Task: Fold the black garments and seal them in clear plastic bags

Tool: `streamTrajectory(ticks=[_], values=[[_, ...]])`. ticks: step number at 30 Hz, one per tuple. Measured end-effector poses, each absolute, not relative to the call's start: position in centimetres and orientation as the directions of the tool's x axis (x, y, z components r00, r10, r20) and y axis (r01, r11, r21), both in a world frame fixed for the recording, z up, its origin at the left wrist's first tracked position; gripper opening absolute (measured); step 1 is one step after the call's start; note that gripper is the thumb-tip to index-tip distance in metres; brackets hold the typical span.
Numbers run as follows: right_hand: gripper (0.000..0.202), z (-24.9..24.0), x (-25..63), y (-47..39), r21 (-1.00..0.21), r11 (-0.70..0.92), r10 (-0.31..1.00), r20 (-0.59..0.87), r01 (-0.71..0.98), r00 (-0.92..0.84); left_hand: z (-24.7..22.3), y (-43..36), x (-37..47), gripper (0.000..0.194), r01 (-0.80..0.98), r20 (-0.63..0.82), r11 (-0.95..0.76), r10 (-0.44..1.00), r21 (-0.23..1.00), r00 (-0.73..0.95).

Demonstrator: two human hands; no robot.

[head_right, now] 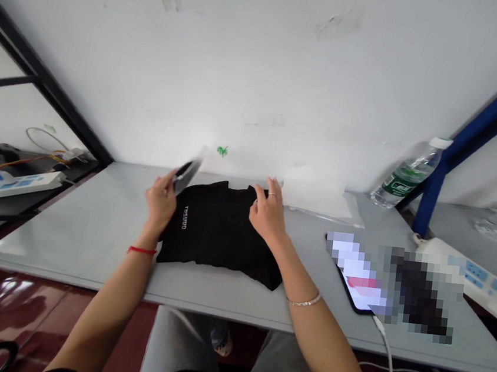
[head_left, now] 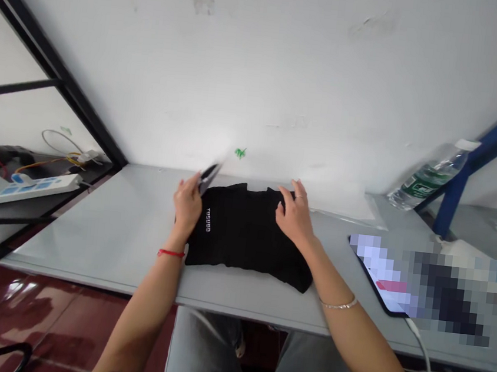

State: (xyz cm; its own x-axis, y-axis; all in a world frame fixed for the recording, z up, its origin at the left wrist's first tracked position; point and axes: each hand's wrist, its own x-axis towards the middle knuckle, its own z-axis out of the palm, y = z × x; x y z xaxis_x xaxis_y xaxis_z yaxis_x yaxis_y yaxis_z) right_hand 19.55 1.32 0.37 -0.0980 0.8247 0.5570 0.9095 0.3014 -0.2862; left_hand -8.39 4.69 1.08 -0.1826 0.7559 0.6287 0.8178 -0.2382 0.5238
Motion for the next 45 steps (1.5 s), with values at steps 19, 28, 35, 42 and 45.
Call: streamTrajectory(ticks=[19, 28, 35, 42, 45], values=[[0.035, -1.4, 16.6, 0.1, -0.19, 0.6, 0.703, 0.59, 0.777, -0.398, 0.0, 4.5, -7.6, 0.054, 0.733, 0.427, -0.55, 0.819, 0.399, 0.383], [0.04, -1.8, 16.6, 0.4, -0.145, 0.591, 0.693, 0.594, 0.794, -0.408, -0.8, 4.9, -6.8, 0.029, 0.742, 0.477, -0.558, 0.8, 0.371, 0.364], [0.045, -2.0, 16.3, 0.6, -0.109, 0.605, 0.639, 0.658, 0.789, -0.399, -0.7, 3.8, -5.2, 0.025, 0.64, 0.603, -0.681, 0.691, 0.357, 0.398], [0.029, -1.5, 16.3, 0.5, -0.069, 0.589, 0.617, 0.682, 0.805, -0.393, -0.5, 2.6, -3.5, 0.023, 0.446, 0.654, -0.796, 0.597, 0.409, 0.466], [0.024, -1.6, 16.4, 0.6, -0.048, 0.581, 0.609, 0.687, 0.812, -0.396, -0.4, 2.5, -3.3, 0.023, 0.428, 0.631, -0.781, 0.622, 0.455, 0.463]])
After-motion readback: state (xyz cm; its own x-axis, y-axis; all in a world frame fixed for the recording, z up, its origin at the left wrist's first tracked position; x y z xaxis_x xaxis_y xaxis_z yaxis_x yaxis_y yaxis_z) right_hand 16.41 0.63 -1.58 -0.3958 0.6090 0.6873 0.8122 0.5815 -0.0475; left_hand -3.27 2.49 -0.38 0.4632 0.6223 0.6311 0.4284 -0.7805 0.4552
